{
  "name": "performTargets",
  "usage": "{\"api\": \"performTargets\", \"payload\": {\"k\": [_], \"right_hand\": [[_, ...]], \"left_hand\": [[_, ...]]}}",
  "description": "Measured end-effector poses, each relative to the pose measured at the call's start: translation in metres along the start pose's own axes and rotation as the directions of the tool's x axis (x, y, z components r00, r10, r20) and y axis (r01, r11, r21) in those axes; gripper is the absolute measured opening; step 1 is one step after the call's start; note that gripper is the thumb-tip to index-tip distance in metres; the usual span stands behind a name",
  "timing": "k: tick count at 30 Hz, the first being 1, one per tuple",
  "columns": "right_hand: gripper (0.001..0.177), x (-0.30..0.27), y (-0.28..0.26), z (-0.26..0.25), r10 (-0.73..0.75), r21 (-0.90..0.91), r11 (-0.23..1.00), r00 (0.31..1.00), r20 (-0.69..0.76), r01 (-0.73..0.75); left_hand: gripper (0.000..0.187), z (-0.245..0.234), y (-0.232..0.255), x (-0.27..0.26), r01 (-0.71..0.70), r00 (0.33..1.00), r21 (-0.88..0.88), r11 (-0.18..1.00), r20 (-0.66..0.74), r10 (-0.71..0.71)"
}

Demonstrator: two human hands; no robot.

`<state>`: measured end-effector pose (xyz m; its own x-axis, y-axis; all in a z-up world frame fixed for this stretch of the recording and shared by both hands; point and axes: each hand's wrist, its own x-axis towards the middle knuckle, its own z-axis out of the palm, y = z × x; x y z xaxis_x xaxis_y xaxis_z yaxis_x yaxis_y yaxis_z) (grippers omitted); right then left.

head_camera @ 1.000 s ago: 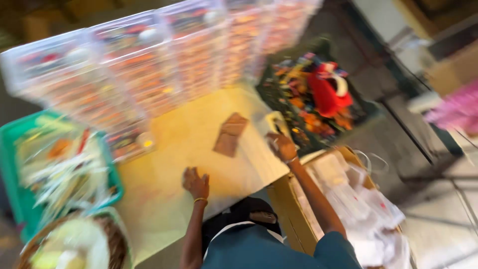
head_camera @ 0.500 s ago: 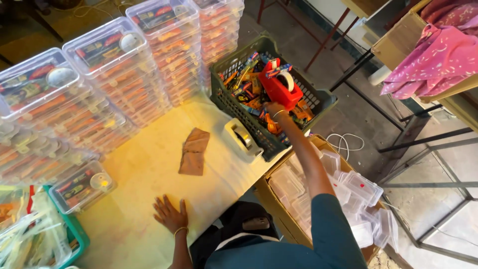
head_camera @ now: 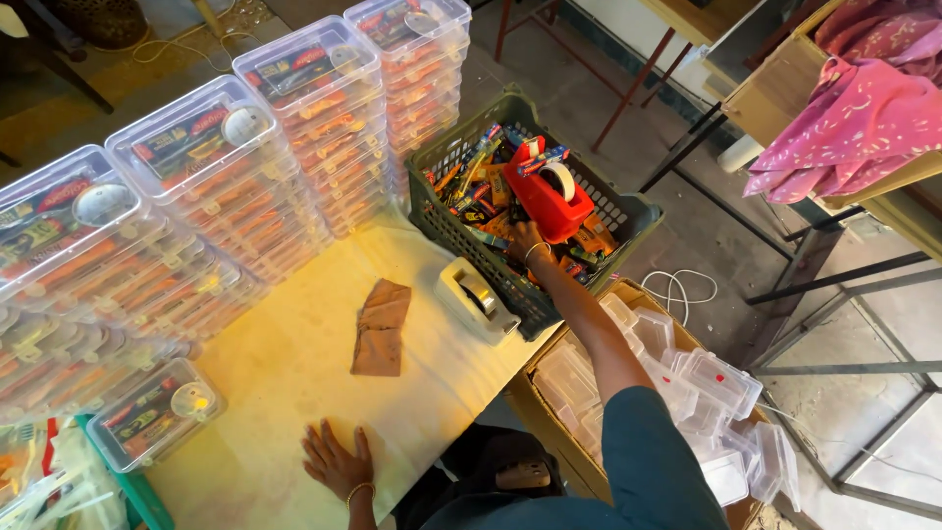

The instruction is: Organizing and packing various small items like toothpaste and toy cars into plastic containers.

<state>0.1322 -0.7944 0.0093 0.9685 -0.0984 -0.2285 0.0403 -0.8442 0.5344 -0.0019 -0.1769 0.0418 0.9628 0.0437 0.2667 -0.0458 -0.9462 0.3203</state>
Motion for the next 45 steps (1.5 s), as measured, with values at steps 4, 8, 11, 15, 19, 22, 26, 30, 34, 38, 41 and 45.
{"api": "performTargets", "payload": {"k": [4, 8, 11, 15, 19, 22, 26, 30, 34, 38, 41, 45], "right_hand": [[0.024, -0.003, 0.002, -0.012, -0.103, -0.028, 0.994, 0.994, 0.038, 0.105], [0.023, -0.014, 0.024, 0.008, -0.135, 0.152, 0.977, 0.985, -0.111, 0.151], [0.039, -0.031, 0.038, -0.027, 0.013, 0.398, 0.908, 0.939, -0.343, 0.132], [0.043, -0.031, 0.035, -0.095, 0.312, 0.706, 0.701, 0.847, -0.431, 0.101], [0.039, -0.041, 0.028, -0.117, 0.346, 0.811, 0.583, 0.920, -0.184, -0.057], [0.053, -0.023, 0.018, -0.050, 0.146, 0.754, 0.643, 0.988, 0.049, -0.133], [0.066, -0.006, 0.014, -0.019, 0.001, 0.680, 0.730, 0.994, 0.106, -0.073], [0.074, -0.017, 0.025, -0.049, 0.094, 0.675, 0.725, 0.991, 0.097, -0.135], [0.076, 0.010, 0.015, 0.023, 0.067, 0.759, 0.635, 0.989, 0.131, -0.144], [0.076, -0.005, 0.021, 0.004, -0.123, 0.737, 0.669, 0.963, 0.239, -0.098], [0.085, -0.008, 0.020, -0.016, -0.089, 0.629, 0.777, 0.986, 0.141, -0.020], [0.073, -0.037, 0.043, -0.114, 0.122, 0.613, 0.748, 0.960, 0.251, -0.255]], "left_hand": [[0.072, 0.000, -0.001, -0.001, 0.006, 1.000, 0.001, 1.000, 0.013, -0.006], [0.071, 0.001, -0.003, 0.000, 0.013, 0.999, 0.006, 1.000, 0.031, -0.013], [0.070, 0.000, -0.001, 0.000, 0.018, 0.999, -0.001, 1.000, 0.041, -0.018], [0.070, -0.001, -0.001, 0.001, 0.034, 0.998, -0.005, 0.999, 0.044, -0.034], [0.070, -0.001, -0.002, 0.001, 0.031, 0.999, 0.001, 1.000, 0.043, -0.031], [0.070, 0.002, -0.002, -0.001, 0.031, 0.998, 0.005, 1.000, 0.052, -0.031], [0.071, 0.001, -0.003, 0.000, 0.025, 0.999, 0.003, 1.000, 0.047, -0.025], [0.071, 0.001, -0.003, -0.002, 0.029, 0.999, -0.015, 0.999, 0.047, -0.028], [0.071, 0.001, -0.003, -0.001, 0.030, 0.998, -0.019, 0.999, 0.047, -0.029], [0.071, 0.001, -0.002, 0.000, 0.031, 0.998, -0.014, 0.999, 0.056, -0.030], [0.071, 0.001, -0.003, -0.002, 0.030, 0.998, -0.010, 1.000, 0.056, -0.029], [0.071, 0.003, -0.004, -0.001, 0.023, 0.999, -0.004, 1.000, 0.048, -0.023]]}}
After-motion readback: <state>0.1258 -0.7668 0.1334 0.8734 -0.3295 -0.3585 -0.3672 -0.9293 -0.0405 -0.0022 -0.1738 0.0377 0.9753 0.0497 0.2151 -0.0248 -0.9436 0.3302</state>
